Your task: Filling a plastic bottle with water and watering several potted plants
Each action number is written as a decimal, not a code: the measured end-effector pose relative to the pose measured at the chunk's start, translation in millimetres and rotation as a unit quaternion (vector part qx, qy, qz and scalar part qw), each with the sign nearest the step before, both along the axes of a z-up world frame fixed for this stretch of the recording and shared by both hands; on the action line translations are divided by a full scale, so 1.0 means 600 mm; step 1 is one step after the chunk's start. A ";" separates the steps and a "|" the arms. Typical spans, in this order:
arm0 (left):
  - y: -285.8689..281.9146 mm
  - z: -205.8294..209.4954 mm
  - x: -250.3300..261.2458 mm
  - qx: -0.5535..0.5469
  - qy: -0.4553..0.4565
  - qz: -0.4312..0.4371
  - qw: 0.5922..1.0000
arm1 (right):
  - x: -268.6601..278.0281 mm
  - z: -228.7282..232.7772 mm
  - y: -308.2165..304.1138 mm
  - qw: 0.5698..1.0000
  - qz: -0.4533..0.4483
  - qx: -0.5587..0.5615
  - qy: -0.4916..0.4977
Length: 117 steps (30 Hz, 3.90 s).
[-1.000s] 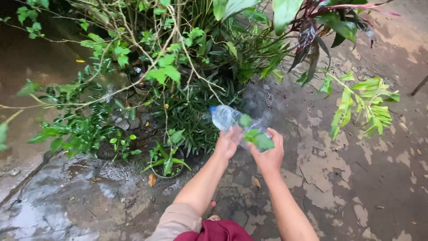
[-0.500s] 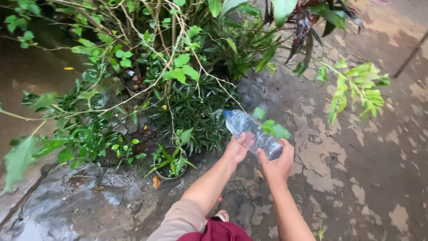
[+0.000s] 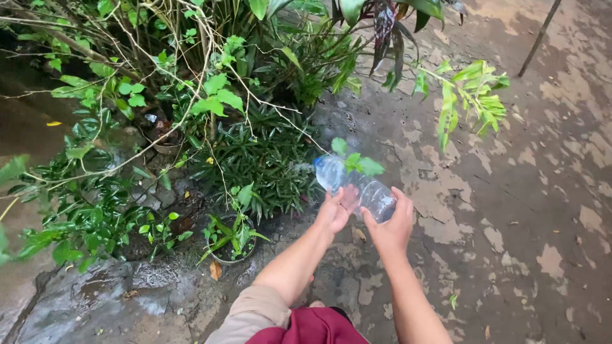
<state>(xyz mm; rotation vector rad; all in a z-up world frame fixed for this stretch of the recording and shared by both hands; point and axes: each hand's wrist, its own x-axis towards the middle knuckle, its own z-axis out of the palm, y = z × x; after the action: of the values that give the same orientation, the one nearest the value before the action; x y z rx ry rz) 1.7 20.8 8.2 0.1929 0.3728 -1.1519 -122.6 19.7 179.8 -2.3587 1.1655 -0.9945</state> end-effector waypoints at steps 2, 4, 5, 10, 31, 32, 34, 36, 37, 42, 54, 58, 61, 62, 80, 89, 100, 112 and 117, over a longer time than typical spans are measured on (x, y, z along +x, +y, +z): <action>0.009 -0.010 0.004 0.007 -0.006 0.004 1.000 | 0.003 -0.009 0.001 1.000 0.002 -0.006 -0.003; 0.008 -0.019 0.008 0.013 -0.014 0.012 1.000 | 0.005 -0.017 -0.003 1.000 0.007 -0.012 -0.007; 0.001 -0.024 0.011 0.011 -0.010 0.011 1.000 | 0.006 -0.022 -0.008 1.000 0.005 -0.014 -0.009; -0.027 -0.003 -0.014 0.005 -0.010 0.003 1.000 | -0.020 -0.013 -0.025 1.000 0.000 -0.018 -0.005; -0.100 -0.048 -0.089 -0.022 0.048 0.035 0.998 | -0.078 0.006 -0.059 0.998 0.038 -0.043 0.015; -0.096 -0.043 -0.083 -0.022 0.043 0.033 0.998 | -0.074 0.004 -0.059 0.998 0.043 -0.050 0.015; -0.086 -0.028 -0.072 -0.022 0.038 0.035 0.998 | -0.067 -0.002 -0.061 0.997 0.052 -0.059 0.015; -0.072 -0.011 -0.064 -0.002 0.028 0.020 0.999 | -0.063 -0.012 -0.066 0.996 0.039 -0.077 0.005; -0.075 -0.014 -0.064 -0.002 0.028 0.023 0.999 | -0.061 -0.014 -0.064 0.996 0.042 -0.077 0.005; -0.087 -0.007 -0.058 0.010 0.007 0.001 1.000 | -0.045 -0.006 -0.052 0.996 0.008 -0.091 0.005; -0.037 0.000 0.018 0.029 0.005 0.066 0.997 | 0.013 -0.021 -0.026 0.994 0.068 -0.070 -0.039; -0.031 -0.039 0.062 0.047 -0.031 0.089 0.994 | 0.043 -0.033 -0.014 0.992 0.088 -0.067 -0.054; -0.017 -0.040 0.075 0.056 -0.016 0.094 0.994 | 0.057 -0.040 -0.016 0.991 0.094 -0.076 -0.061; -0.017 -0.044 0.080 0.057 0.001 0.092 0.994 | 0.062 -0.038 -0.015 0.990 0.104 -0.070 -0.063; 0.053 0.049 0.259 0.049 -0.080 0.171 0.981 | 0.221 -0.012 0.009 0.978 0.139 -0.128 -0.087; 0.061 0.017 0.260 0.048 -0.076 0.168 0.982 | 0.228 0.014 0.037 0.985 0.145 -0.057 -0.074; -0.024 0.099 0.432 0.010 -0.135 0.163 0.977 | 0.347 0.088 -0.068 0.952 0.219 -0.119 -0.181; -0.044 0.203 0.490 -0.029 -0.171 0.209 0.962 | 0.421 0.174 -0.096 0.929 0.273 -0.166 -0.187; -0.033 0.193 0.456 -0.041 -0.174 0.201 0.963 | 0.381 0.179 -0.056 0.952 0.236 -0.124 -0.149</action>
<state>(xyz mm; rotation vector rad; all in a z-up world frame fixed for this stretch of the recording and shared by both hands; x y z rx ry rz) 275.3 1.2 123.7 0.2310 0.0453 -0.7121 106.3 -14.1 287.1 -2.3876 0.3524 -1.3100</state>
